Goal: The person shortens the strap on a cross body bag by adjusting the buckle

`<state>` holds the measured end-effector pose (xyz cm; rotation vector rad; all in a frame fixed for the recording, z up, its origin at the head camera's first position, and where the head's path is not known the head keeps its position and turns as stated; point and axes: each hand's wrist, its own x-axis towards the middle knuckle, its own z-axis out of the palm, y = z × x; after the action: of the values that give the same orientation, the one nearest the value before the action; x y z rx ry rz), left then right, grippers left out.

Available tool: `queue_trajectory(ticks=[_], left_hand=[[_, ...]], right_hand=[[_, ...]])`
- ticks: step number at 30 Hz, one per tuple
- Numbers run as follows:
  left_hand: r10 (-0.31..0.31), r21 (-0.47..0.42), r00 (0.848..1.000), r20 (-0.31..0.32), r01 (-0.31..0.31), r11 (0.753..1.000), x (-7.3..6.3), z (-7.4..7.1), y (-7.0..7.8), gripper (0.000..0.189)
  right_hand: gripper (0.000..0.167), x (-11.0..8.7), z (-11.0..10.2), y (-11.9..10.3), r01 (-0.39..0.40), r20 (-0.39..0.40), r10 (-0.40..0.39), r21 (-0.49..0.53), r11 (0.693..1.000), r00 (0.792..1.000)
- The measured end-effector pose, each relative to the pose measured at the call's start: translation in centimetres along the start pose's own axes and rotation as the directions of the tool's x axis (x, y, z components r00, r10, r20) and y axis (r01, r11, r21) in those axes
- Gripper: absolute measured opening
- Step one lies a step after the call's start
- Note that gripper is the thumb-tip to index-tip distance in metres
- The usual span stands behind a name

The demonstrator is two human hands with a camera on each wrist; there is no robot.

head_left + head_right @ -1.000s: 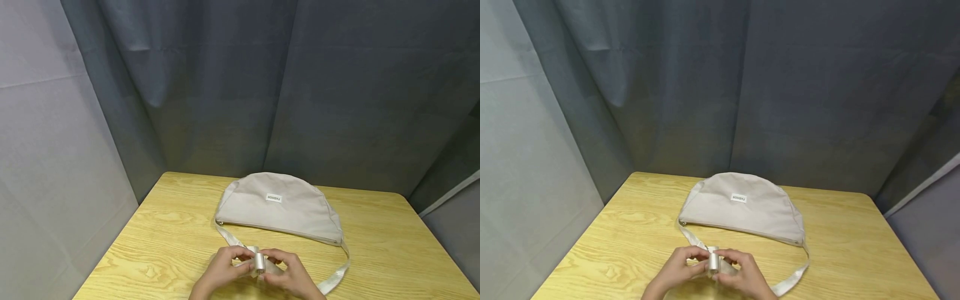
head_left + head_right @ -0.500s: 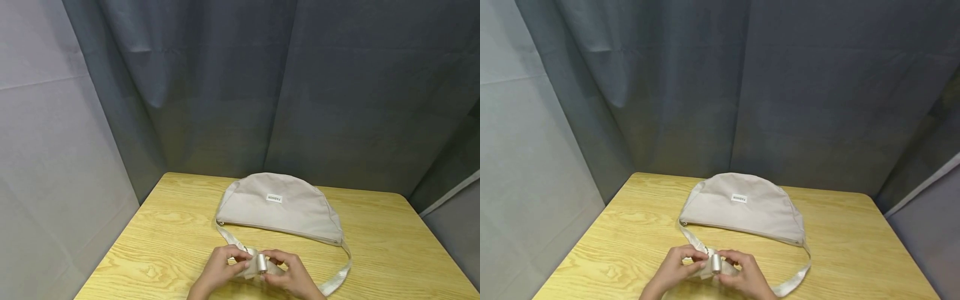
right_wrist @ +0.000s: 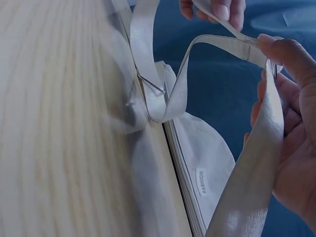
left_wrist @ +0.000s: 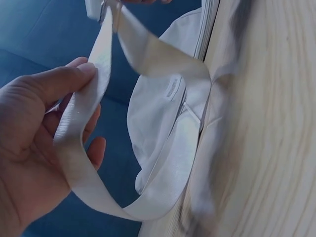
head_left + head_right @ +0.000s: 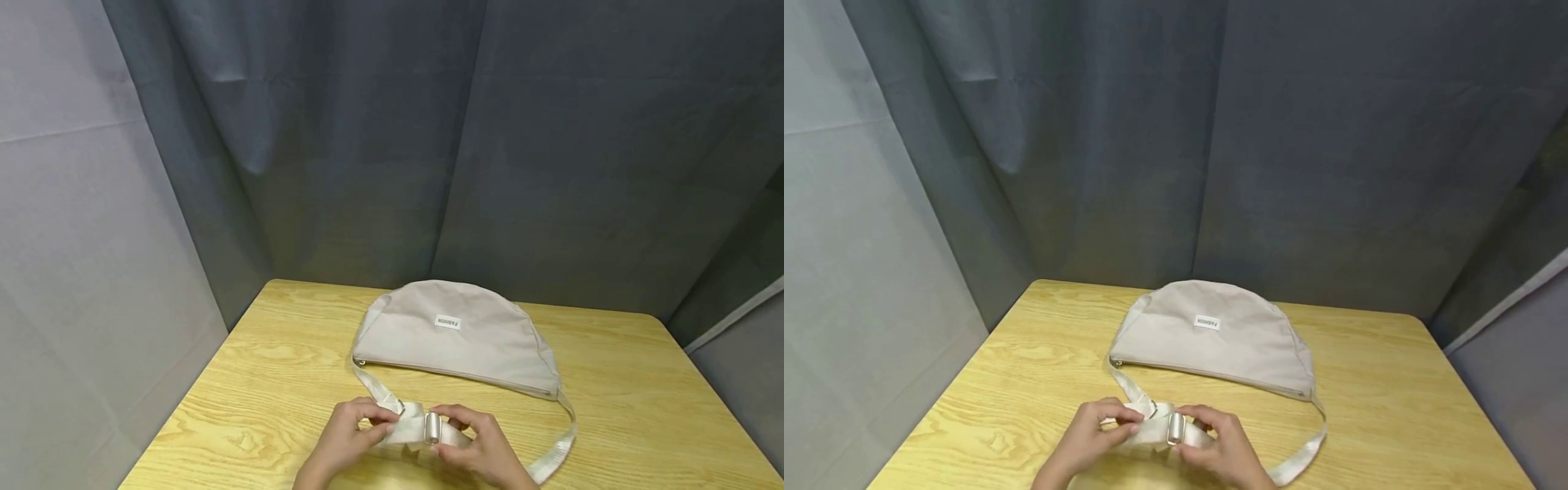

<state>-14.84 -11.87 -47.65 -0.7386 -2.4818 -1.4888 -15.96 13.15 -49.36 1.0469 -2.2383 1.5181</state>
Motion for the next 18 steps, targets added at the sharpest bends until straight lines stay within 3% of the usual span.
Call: queue_trajectory(ticks=[9, 13, 18], left_hand=[[-0.052, -0.023, 0.999, -0.005, 0.052, 0.998, -0.3, -1.2, 0.1, 0.009], [-0.040, -0.009, 0.999, -0.010, 0.040, 0.999, -0.3, -1.0, -0.1, 0.009], [-0.003, 0.073, 1.000, -0.015, 0.004, 0.997, -0.1, -0.6, 0.1, 0.012]], right_hand=[[0.042, -0.1, -0.7, -0.3, -0.102, 0.015, 0.102, 0.023, 0.994, 0.995], [0.040, 0.4, -1.0, -1.9, -0.081, 0.009, 0.081, 0.011, 0.997, 0.997], [0.040, 0.6, -1.2, -2.5, -0.057, -0.007, 0.057, -0.026, 0.998, 0.998]])
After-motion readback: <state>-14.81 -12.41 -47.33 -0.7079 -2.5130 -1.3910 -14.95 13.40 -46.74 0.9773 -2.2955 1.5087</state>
